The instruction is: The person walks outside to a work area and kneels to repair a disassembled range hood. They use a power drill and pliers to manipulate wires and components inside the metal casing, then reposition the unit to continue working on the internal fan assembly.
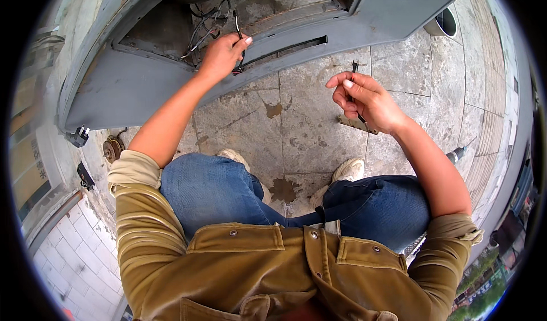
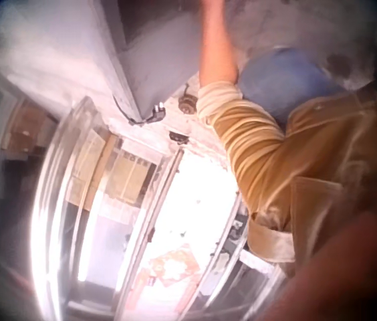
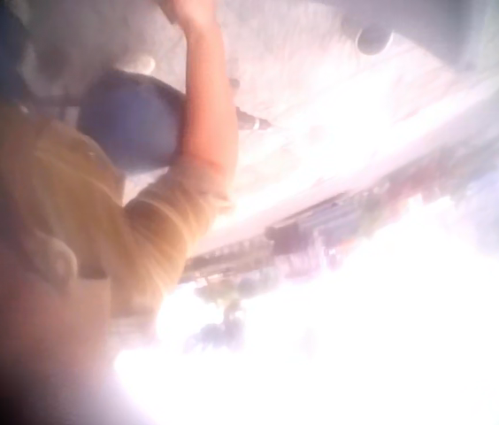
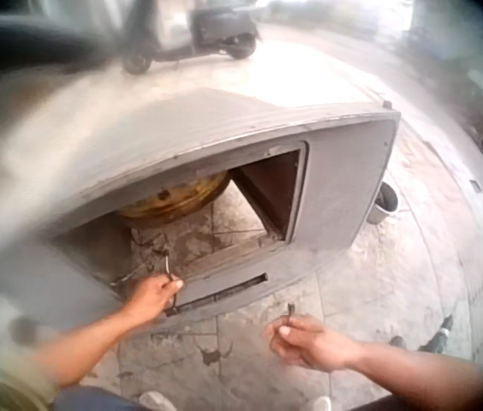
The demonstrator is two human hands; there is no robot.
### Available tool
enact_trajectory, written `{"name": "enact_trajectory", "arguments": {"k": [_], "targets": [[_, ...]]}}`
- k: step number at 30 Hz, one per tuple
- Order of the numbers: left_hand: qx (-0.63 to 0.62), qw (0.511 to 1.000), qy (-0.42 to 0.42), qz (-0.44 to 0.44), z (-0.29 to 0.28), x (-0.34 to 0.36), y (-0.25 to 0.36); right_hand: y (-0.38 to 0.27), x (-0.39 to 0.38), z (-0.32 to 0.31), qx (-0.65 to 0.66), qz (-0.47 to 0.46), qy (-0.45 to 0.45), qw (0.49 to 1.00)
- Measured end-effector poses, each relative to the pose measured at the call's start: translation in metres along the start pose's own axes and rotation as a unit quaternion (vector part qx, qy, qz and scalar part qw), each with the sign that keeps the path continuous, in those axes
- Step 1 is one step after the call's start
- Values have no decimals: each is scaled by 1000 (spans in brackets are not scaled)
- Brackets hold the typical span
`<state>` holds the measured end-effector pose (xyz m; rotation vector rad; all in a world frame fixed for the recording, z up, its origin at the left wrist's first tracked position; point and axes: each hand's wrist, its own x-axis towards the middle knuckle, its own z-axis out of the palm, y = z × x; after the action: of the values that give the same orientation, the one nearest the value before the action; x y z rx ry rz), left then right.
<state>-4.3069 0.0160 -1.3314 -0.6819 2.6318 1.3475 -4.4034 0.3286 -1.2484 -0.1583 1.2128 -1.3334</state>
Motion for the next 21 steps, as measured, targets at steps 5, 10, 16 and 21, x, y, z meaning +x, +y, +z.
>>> {"name": "enact_trajectory", "arguments": {"k": [5, 10, 16, 21], "targets": [[-62, 990, -128, 13, 7, -17, 4, 5, 18, 6, 29, 18, 41, 999], [-160, 971, -175, -1, 9, -25, 4, 19, 70, 46, -12, 43, 121, 992], [-295, 936, -185, -51, 11, -23, 7, 49, 120, 77, 44, -65, 184, 980], [-208, 965, -154, -47, 14, -23, -6, 60, 128, 92, 62, -49, 121, 990]]}}
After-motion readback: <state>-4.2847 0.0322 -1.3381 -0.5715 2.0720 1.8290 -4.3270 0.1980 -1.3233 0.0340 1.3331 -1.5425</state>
